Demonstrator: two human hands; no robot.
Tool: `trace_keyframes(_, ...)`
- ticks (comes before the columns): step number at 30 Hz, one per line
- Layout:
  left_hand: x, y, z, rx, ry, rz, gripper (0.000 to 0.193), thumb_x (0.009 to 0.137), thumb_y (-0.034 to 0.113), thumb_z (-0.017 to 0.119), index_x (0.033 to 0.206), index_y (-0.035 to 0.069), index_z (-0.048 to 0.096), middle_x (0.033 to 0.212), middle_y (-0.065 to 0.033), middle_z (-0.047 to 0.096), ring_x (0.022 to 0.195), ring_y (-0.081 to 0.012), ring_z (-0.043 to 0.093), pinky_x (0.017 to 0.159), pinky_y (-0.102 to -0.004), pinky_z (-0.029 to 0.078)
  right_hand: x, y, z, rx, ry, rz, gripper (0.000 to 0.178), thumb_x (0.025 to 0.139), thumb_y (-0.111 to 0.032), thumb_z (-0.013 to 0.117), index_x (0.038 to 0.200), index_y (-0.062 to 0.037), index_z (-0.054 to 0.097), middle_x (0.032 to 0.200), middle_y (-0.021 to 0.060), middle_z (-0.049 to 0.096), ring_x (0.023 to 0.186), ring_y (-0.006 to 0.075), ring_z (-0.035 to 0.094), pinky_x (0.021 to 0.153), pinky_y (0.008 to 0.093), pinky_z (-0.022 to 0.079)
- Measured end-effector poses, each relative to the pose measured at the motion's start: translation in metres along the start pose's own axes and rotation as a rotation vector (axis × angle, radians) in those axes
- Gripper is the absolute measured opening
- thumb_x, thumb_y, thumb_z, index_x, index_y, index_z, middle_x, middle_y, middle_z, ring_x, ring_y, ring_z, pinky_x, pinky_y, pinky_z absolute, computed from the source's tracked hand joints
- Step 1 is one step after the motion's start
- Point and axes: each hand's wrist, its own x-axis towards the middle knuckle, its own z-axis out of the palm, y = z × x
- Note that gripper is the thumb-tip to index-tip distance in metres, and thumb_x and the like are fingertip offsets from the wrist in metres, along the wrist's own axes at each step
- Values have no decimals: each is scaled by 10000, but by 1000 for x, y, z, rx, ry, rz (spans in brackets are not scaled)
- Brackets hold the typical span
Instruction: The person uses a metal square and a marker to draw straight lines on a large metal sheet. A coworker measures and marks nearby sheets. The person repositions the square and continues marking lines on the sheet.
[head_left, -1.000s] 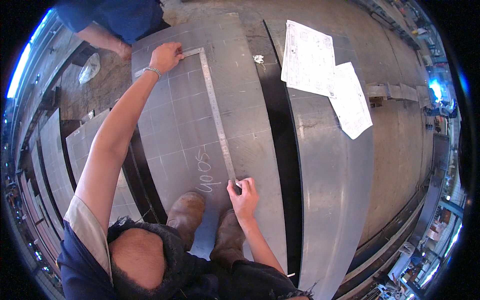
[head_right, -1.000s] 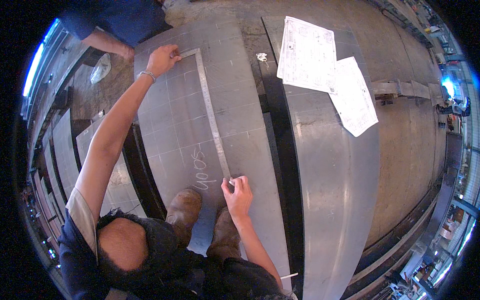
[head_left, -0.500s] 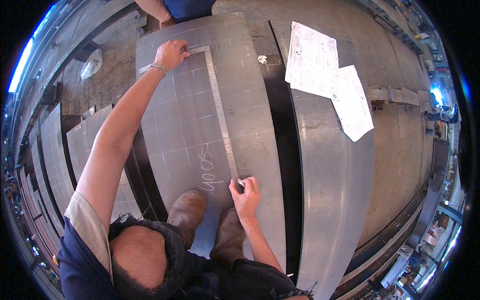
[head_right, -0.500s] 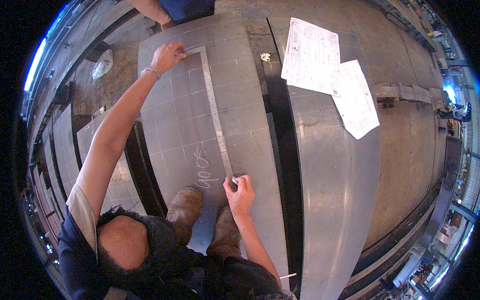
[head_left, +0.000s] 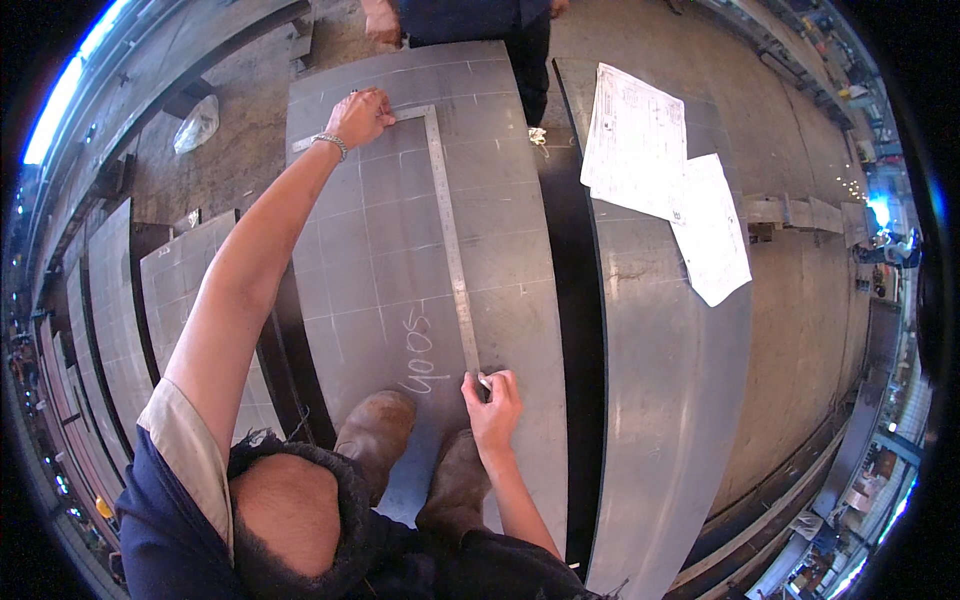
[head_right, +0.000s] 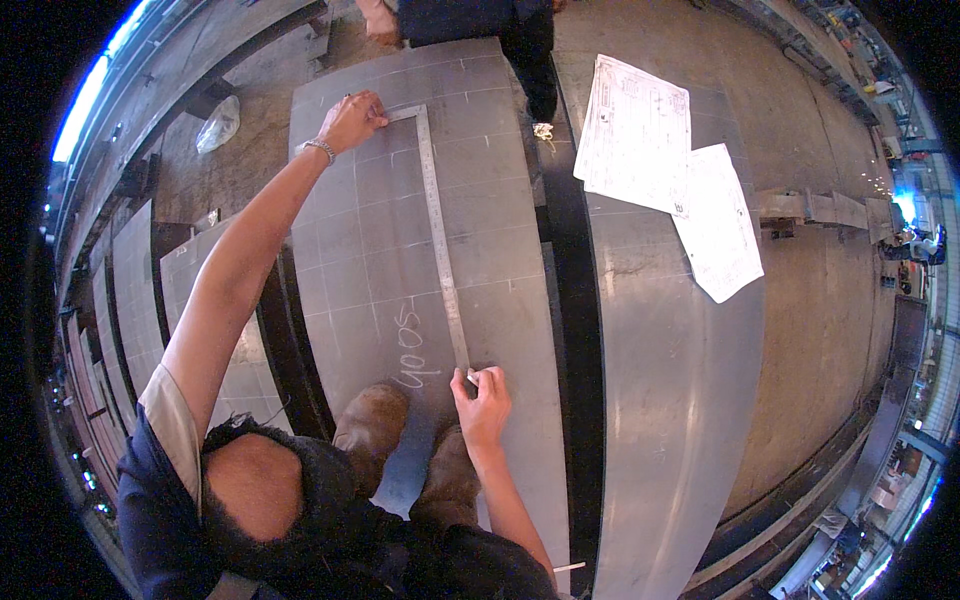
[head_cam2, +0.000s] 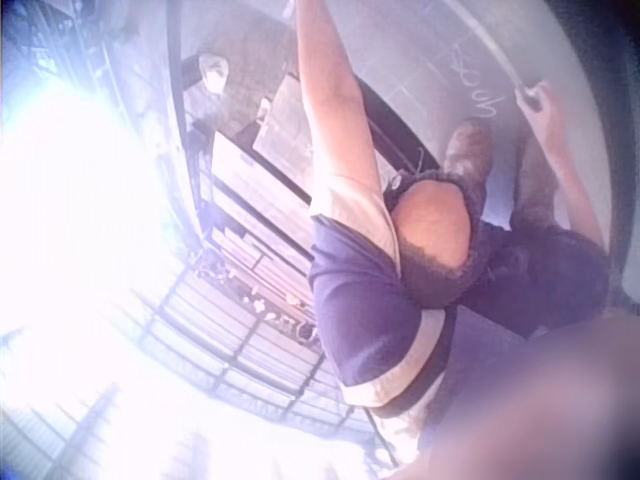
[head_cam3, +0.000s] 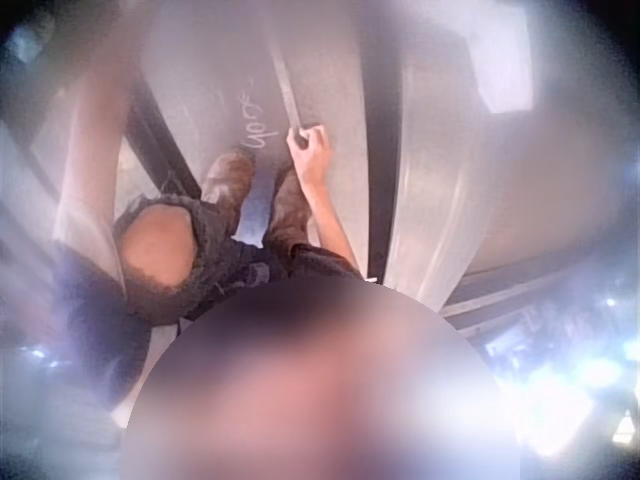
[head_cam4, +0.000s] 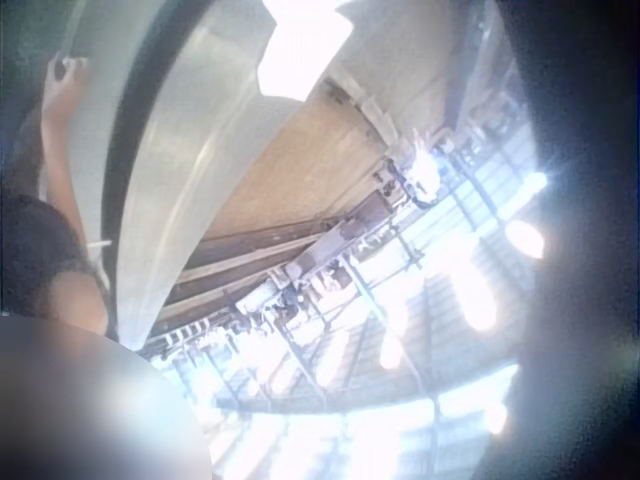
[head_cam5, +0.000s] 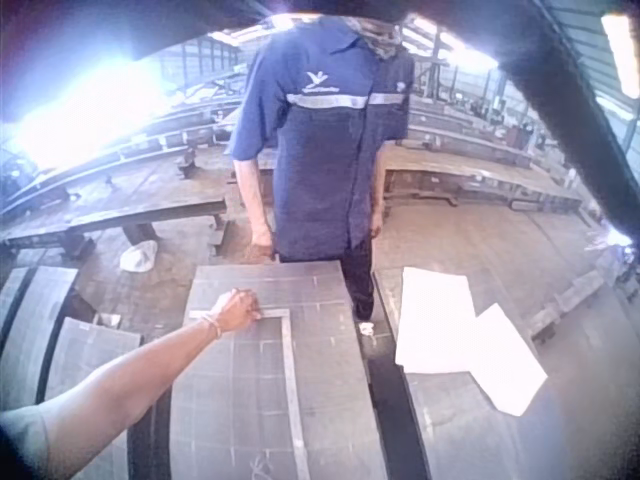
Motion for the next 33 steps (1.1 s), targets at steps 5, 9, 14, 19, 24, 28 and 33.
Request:
trace_keyframes(5, 2, 1, 1, -2, -11, 8, 194, 839, 232, 752, 922, 69, 689, 1017, -103, 697, 971, -326, 681, 830, -444, 535, 0, 0, -1, -9, -15, 11, 265, 761, -146, 828, 768, -49, 581, 817, 86, 595, 701, 297, 633, 600, 407, 514)
trace_keyframes(9, 2, -1, 4, 4, 8, 30, 195, 846, 222, 750, 925, 59, 677, 1002, -106, 691, 942, -327, 683, 808, -450, 534, 0, 0, -1, -24, -18, 8, 259, 768, -149, 822, 772, -48, 583, 814, 86, 594, 696, 296, 633, 599, 405, 516)
trace_keyframes(14, 5, -1, 3, 32, -27, 25, 201, 861, 236, 732, 945, 63, 673, 1028, -111, 683, 1015, -337, 661, 855, -452, 528, 0, 0, -1, -33, -13, -11, 258, 767, -149, 822, 773, -48, 584, 805, 85, 592, 690, 295, 635, 596, 403, 515)
trace_keyframes(19, 5, -1, 5, 42, -50, 14, 199, 877, 226, 721, 965, 60, 656, 1049, -122, 672, 1039, -341, 651, 876, -451, 524, 1, -1, -2, -26, -10, -18, 262, 771, -148, 819, 774, -52, 575, 806, 85, 591, 690, 291, 637, 593, 402, 515)
trace_keyframes(24, 7, -2, 6, 68, -69, 25, 205, 893, 230, 709, 978, 55, 646, 1067, -131, 662, 1069, -345, 638, 892, -459, 519, 1, 0, -1, -24, -15, -17, 266, 775, -150, 818, 778, -54, 570, 824, 84, 592, 689, 290, 637, 592, 404, 515)
trace_keyframes(28, 7, -2, 6, 99, -72, 41, 215, 898, 235, 703, 988, 52, 636, 1078, -134, 656, 1091, -345, 627, 906, -464, 513, 1, -2, -2, -31, -21, -23, 267, 777, -155, 818, 780, -53, 572, 828, 83, 590, 690, 292, 635, 593, 407, 517)
trace_keyframes(33, 7, 1, 5, 111, -89, 44, 219, 905, 236, 692, 990, 49, 616, 1097, -134, 647, 1098, -344, 623, 916, -463, 510, 0, 1, -1, -37, -23, -17, 266, 784, -163, 815, 783, -50, 575, 825, 83, 589, 692, 294, 635, 592, 409, 517)
